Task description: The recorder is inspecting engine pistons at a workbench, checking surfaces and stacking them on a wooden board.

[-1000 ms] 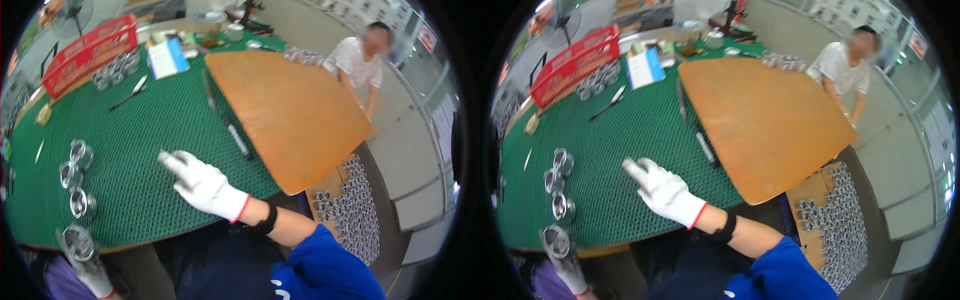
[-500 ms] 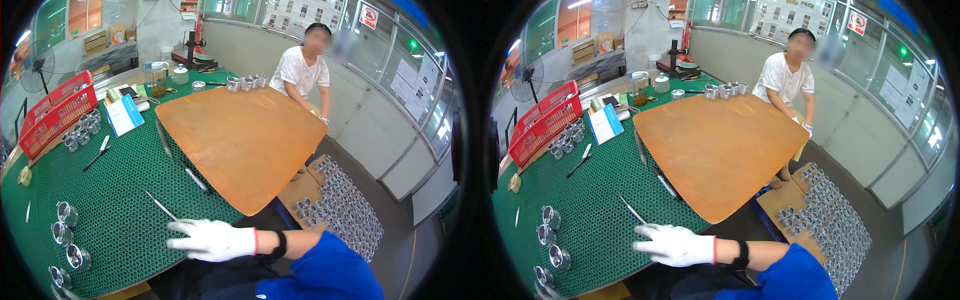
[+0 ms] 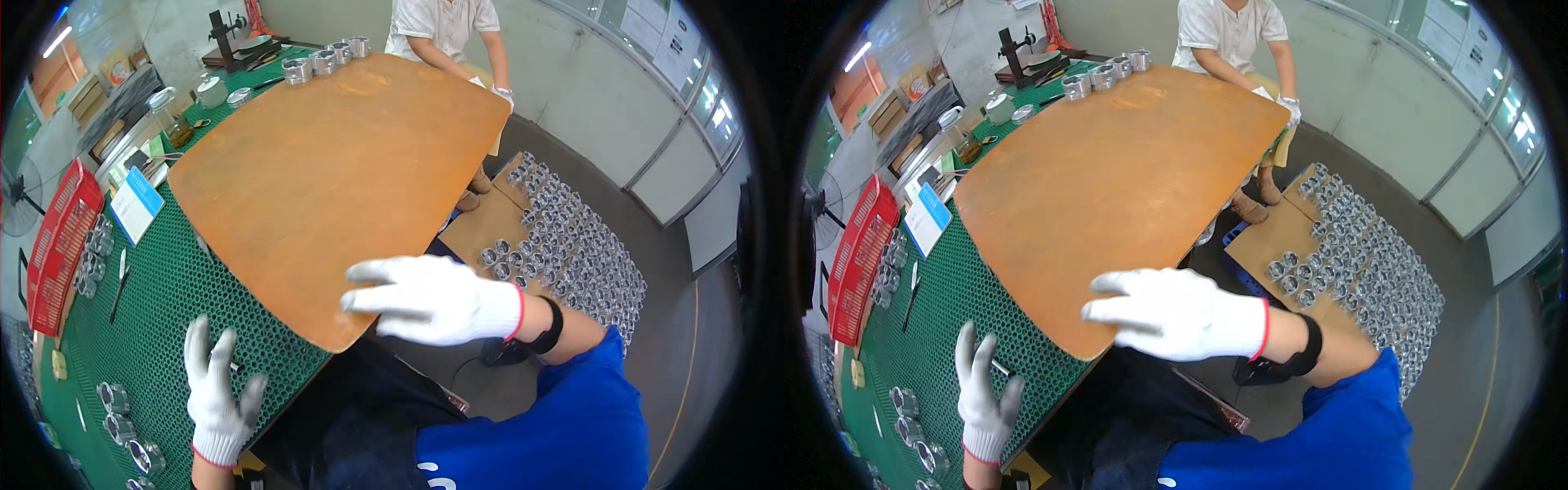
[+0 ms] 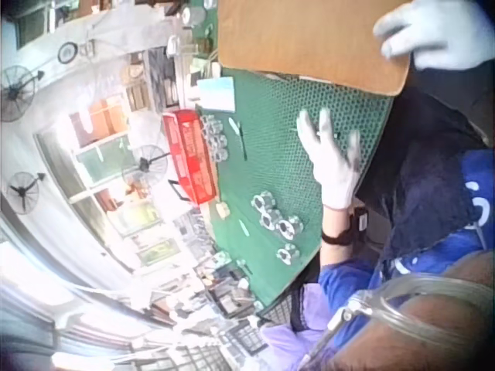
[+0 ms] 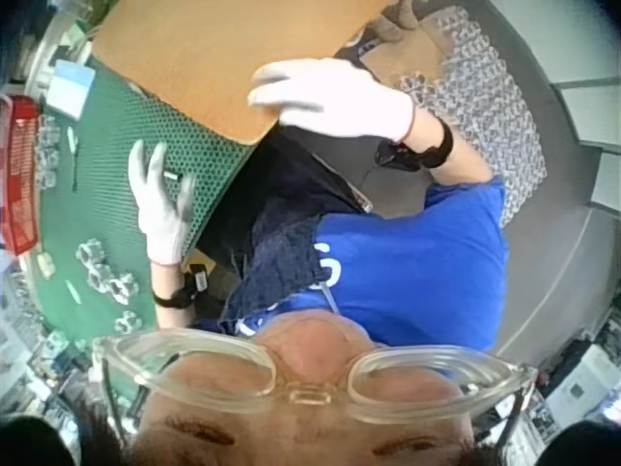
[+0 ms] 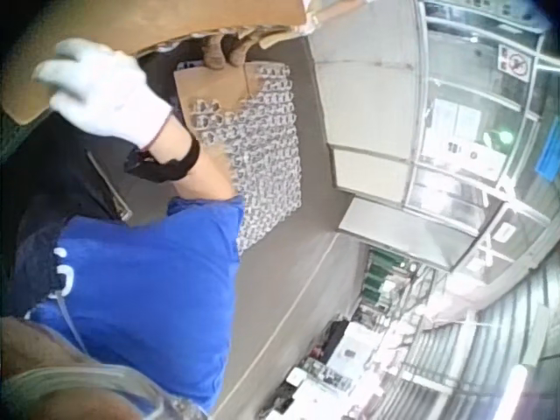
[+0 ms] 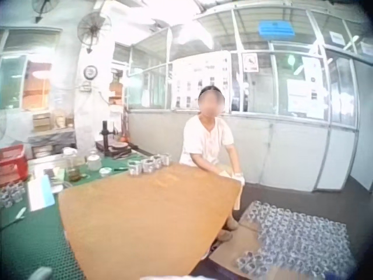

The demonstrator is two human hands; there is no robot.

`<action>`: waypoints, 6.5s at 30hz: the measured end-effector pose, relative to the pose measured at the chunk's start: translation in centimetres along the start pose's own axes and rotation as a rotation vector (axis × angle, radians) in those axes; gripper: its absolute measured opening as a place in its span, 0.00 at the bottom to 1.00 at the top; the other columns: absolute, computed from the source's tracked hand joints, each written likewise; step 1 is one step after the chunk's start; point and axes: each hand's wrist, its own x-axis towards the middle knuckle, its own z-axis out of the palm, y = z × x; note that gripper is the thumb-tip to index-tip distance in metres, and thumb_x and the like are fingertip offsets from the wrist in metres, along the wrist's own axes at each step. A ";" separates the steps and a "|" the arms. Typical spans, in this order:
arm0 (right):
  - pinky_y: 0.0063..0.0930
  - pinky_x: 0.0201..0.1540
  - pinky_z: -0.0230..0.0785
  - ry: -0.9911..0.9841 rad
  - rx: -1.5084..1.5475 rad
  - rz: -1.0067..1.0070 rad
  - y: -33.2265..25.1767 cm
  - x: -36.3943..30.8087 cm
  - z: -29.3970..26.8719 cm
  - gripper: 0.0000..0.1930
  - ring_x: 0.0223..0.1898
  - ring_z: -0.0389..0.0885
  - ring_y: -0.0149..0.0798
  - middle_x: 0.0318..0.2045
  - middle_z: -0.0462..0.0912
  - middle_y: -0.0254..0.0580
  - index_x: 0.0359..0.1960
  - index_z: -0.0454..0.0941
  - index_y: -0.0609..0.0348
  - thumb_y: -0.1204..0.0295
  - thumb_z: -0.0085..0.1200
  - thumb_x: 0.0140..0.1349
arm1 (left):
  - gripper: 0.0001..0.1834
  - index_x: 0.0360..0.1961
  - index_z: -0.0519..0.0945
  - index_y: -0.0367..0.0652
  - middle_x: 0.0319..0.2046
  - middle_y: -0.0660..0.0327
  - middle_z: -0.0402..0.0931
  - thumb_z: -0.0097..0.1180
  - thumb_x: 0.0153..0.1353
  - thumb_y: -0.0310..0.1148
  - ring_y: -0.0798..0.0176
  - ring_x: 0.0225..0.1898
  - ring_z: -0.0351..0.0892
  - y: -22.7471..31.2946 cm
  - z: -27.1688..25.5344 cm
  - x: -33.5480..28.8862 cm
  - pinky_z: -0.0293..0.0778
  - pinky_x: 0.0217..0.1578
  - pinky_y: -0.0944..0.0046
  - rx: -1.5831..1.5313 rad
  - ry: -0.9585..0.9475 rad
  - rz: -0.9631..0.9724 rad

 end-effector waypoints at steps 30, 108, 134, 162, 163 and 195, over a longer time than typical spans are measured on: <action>0.43 0.52 0.71 -0.043 -0.757 0.557 45.2 29.6 -12.9 0.33 0.50 0.78 0.57 0.54 0.73 0.62 0.67 0.57 0.29 0.74 0.40 0.59 | 0.40 0.60 0.59 0.60 0.51 0.40 0.59 0.65 0.45 0.38 0.38 0.36 0.73 -3.4 8.8 3.1 0.71 0.29 0.47 -0.228 -0.081 0.054; 0.27 0.45 0.75 0.205 1.277 0.133 9.7 17.8 -4.3 0.16 0.44 0.78 0.31 0.48 0.78 0.37 0.55 0.71 0.60 0.72 0.45 0.67 | 0.36 0.57 0.66 0.46 0.56 0.41 0.62 0.66 0.43 0.31 0.38 0.51 0.71 -2.2 6.6 3.5 0.73 0.49 0.49 -0.220 0.053 0.084; 0.42 0.58 0.71 -0.333 2.053 0.452 -9.8 3.4 18.3 0.24 0.56 0.74 0.45 0.57 0.72 0.47 0.62 0.64 0.58 0.58 0.40 0.70 | 0.22 0.55 0.71 0.31 0.57 0.44 0.68 0.54 0.58 0.21 0.49 0.59 0.68 -5.6 -3.4 -24.5 0.65 0.60 0.57 -0.135 0.545 -0.657; 0.32 0.27 0.73 -0.085 -0.014 -0.489 -16.1 20.0 21.3 0.11 0.28 0.80 0.42 0.35 0.79 0.42 0.39 0.77 0.49 0.73 0.52 0.53 | 0.22 0.59 0.65 0.28 0.61 0.47 0.64 0.43 0.63 0.19 0.56 0.62 0.64 -11.2 -2.0 -26.6 0.58 0.64 0.58 -0.260 0.867 -0.825; 0.33 0.30 0.74 -0.104 0.040 -0.437 -16.4 20.3 20.6 0.13 0.31 0.81 0.45 0.37 0.81 0.42 0.41 0.78 0.48 0.75 0.52 0.52 | 0.22 0.60 0.65 0.28 0.61 0.47 0.64 0.43 0.64 0.19 0.56 0.62 0.64 -10.8 -1.9 -26.9 0.58 0.64 0.58 -0.308 0.890 -0.853; 0.33 0.31 0.73 0.031 -0.197 -0.113 -6.8 13.4 18.9 0.20 0.24 0.78 0.42 0.32 0.78 0.44 0.53 0.73 0.50 0.77 0.49 0.57 | 0.49 0.63 0.62 0.42 0.55 0.41 0.68 0.49 0.52 0.71 0.43 0.40 0.81 0.5 -1.9 -19.0 0.85 0.27 0.56 -2.467 0.856 -0.641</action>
